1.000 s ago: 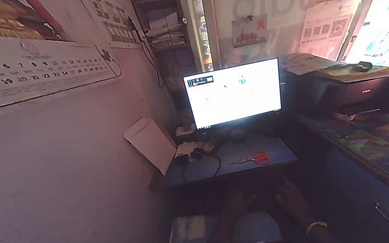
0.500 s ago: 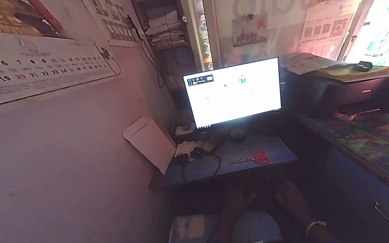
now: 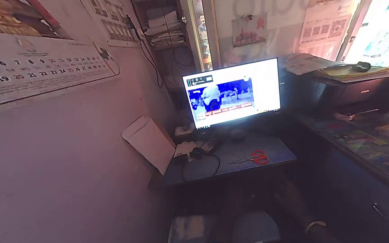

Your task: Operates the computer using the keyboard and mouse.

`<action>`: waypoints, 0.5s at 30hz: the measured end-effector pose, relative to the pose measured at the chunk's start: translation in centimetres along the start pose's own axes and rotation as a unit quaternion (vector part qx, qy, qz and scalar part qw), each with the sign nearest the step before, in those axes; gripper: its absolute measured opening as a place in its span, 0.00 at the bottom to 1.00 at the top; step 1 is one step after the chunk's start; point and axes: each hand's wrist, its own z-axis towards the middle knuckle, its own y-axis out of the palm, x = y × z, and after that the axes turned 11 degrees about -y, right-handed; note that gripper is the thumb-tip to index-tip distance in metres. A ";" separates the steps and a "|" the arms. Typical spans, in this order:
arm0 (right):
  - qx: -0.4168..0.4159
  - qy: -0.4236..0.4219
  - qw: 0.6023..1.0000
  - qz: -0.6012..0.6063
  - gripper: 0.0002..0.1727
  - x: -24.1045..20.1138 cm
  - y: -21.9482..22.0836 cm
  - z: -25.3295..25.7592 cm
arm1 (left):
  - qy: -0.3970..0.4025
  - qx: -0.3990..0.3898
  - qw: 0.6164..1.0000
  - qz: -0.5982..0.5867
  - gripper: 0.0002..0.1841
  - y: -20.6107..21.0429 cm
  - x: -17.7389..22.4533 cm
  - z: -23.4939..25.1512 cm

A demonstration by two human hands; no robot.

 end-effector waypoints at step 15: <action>0.011 0.003 1.000 -0.001 0.28 -0.3 0.0 0.1 | -0.014 -0.024 1.000 0.013 0.43 0.0 0.1 0.2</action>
